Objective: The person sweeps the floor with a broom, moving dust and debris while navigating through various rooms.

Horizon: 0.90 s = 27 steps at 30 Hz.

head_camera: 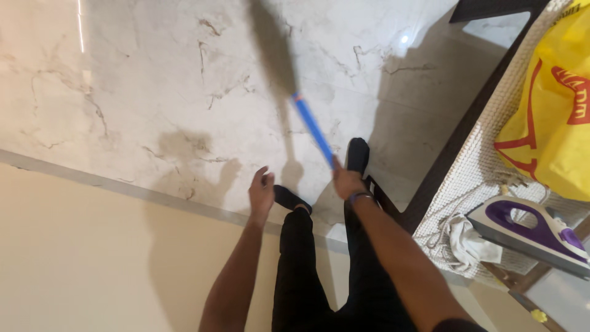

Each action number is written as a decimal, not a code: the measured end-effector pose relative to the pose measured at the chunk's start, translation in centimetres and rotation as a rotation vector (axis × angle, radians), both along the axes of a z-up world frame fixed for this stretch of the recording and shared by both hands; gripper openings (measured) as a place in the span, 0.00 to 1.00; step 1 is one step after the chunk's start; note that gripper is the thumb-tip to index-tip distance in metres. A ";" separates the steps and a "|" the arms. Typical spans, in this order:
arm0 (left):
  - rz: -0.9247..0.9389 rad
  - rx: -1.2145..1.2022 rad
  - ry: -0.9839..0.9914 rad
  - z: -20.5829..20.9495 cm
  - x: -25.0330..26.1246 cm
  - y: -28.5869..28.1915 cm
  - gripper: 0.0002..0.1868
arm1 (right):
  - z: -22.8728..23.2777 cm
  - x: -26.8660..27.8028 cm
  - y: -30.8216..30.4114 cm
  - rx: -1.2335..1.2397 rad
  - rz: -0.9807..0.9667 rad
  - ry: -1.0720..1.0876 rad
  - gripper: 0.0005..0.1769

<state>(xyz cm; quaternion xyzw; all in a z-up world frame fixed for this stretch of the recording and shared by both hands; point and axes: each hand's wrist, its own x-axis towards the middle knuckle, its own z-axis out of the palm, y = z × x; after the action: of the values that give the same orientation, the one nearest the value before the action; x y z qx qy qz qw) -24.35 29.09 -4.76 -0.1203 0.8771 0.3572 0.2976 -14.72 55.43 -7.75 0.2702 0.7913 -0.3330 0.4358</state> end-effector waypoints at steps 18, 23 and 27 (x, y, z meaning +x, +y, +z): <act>0.106 -0.137 0.140 6.3 1.0 -1.5 0.18 | -2.1 -7.8 26.6 0.426 -0.495 0.350 0.32; 0.055 0.036 0.295 3.7 -6.2 7.8 0.15 | -7.8 -8.3 29.3 0.346 -0.361 0.271 0.32; 0.048 0.107 0.248 4.3 -10.8 15.5 0.16 | -8.6 -7.9 23.9 0.179 -0.149 0.171 0.34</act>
<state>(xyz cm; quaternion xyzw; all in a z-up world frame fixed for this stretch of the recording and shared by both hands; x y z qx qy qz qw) -35.16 44.55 -0.47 -0.0799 0.8837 0.4228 0.1843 -22.63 79.30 -16.40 0.3365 0.8300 -0.3142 0.3150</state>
